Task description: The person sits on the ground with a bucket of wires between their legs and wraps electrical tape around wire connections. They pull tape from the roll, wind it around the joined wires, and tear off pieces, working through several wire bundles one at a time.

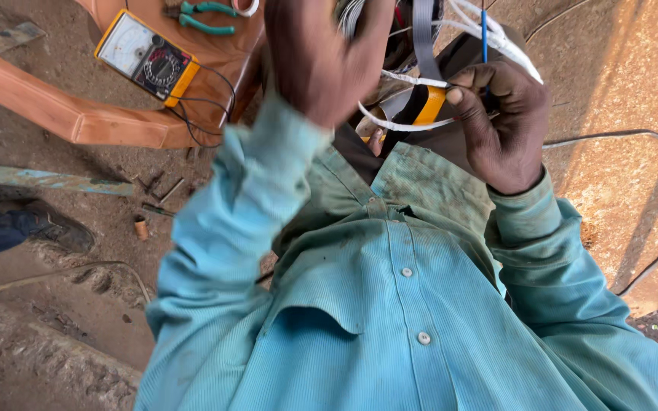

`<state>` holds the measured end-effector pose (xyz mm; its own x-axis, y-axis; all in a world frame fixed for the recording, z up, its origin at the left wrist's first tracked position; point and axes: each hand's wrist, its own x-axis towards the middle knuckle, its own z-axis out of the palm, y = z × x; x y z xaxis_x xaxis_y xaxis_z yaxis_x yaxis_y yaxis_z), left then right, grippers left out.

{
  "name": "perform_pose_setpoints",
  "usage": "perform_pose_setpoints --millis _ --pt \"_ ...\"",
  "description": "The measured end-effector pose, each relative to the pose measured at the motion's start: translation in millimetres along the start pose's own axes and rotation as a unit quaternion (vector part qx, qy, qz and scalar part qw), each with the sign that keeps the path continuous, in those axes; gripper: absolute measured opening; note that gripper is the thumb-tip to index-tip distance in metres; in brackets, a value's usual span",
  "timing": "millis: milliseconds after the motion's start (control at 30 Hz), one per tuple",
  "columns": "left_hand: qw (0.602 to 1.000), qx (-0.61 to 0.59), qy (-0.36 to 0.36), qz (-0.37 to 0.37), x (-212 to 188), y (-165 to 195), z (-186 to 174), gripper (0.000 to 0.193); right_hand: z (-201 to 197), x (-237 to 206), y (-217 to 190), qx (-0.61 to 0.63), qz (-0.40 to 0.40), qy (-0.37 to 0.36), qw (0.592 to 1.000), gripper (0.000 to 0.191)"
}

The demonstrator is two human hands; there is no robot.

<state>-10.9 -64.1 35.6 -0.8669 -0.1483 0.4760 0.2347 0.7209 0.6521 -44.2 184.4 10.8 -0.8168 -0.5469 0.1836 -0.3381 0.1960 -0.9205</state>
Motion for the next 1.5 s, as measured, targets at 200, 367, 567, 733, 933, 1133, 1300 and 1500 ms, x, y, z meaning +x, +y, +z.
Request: perform_pose_setpoints --millis 200,367,567,733,933,1133,1300,1500 --pt "0.976 -0.216 -0.026 -0.025 -58.9 18.5 39.2 0.025 -1.6 10.0 -4.3 0.136 0.062 -0.045 0.988 0.013" --pt "0.945 -0.310 -0.093 -0.045 -48.0 3.8 54.6 0.026 -8.5 9.7 -0.1 0.133 0.050 -0.039 0.989 0.012" --pt "0.933 -0.341 -0.104 -0.051 -31.0 17.8 15.2 0.023 -2.2 10.3 16.7 0.137 0.029 -0.002 0.990 0.012" --pt "0.919 -0.319 -0.202 -0.115 6.5 -27.8 36.6 0.023 8.1 11.1 2.4 -0.017 -0.041 0.015 0.999 0.013" --pt "0.932 -0.281 -0.212 -0.082 19.5 -43.0 51.2 0.020 11.0 14.5 -8.6 -0.175 -0.120 0.013 0.977 0.014" --pt "0.987 -0.075 0.138 0.034 16.7 -1.4 5.6 0.017 0.5 22.9 3.0 -0.003 0.014 -0.014 1.000 0.021" --pt "0.976 -0.214 0.043 -0.003 -33.0 12.8 35.1 0.042 -4.0 36.2 0.8 0.159 0.079 -0.052 0.983 0.014" --pt "0.912 -0.327 -0.162 -0.188 -35.8 -16.3 62.7 0.046 -9.6 33.4 -4.4 0.174 0.088 -0.070 0.978 0.016"
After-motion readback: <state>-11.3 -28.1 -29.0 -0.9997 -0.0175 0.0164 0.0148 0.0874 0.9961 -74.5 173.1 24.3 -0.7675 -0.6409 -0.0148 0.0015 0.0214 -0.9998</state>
